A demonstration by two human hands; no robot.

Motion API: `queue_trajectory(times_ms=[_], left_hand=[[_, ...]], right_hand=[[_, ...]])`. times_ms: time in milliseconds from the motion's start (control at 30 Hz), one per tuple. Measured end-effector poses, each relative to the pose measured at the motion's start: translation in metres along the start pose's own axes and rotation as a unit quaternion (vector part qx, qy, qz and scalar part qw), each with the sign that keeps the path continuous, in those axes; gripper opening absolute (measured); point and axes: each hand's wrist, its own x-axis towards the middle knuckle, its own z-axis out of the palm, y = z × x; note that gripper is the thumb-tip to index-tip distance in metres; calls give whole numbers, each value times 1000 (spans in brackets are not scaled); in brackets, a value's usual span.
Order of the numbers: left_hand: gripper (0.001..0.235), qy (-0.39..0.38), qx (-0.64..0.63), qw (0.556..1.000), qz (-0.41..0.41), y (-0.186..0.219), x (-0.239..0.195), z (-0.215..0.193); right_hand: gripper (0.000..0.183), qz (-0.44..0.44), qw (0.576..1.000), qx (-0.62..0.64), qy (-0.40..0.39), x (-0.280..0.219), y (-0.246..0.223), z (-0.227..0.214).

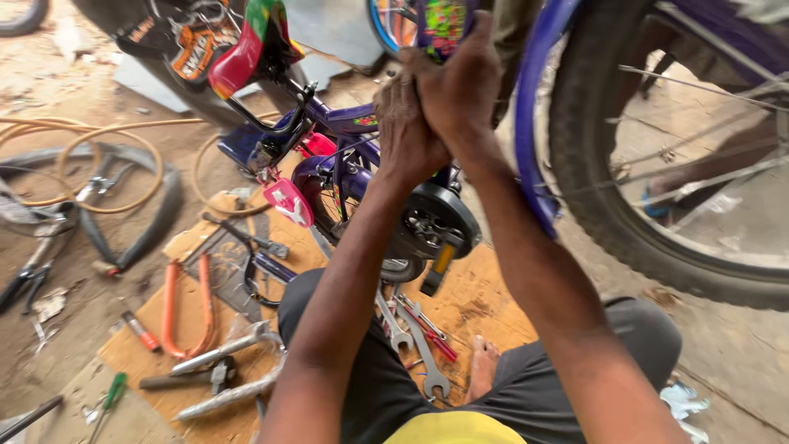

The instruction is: The person repairs a purple bicycle by adjusting the crankset and pedals using a screwdriver and wrench. They tighten bolts on the crank arm, rotate the pedals to check alignment, and make adjustments to the chainring area.

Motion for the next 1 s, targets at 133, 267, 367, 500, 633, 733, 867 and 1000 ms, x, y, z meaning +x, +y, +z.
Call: queue_trajectory(times_ms=[133, 267, 367, 500, 633, 733, 867, 1000], left_hand=[[63, 40, 18, 998, -46, -36, 15, -8], [37, 74, -97, 976, -180, -57, 26, -25], [52, 94, -60, 980, -163, -67, 27, -52], [69, 86, 71, 990, -89, -97, 34, -92], [55, 75, -30, 986, -146, -148, 32, -112], [45, 74, -277, 932, -223, -195, 29, -132], [45, 94, -369, 843, -379, -216, 8, -179], [46, 77, -195, 913, -349, -200, 8, -230]], right_hand=[[78, 5, 998, -27, -59, 8, -36, 39], [68, -7, 991, 0, -134, -3, -49, 44], [57, -112, 976, 98, -161, -43, -28, 33], [51, -73, 949, 145, -271, -81, 27, 46], [46, 23, 932, 150, -329, -104, 62, 82], [43, 69, 912, 155, -373, -129, 46, 106], [40, 91, 892, 157, -414, -153, -19, 128], [38, 98, 895, 150, -408, -163, -88, 152]])
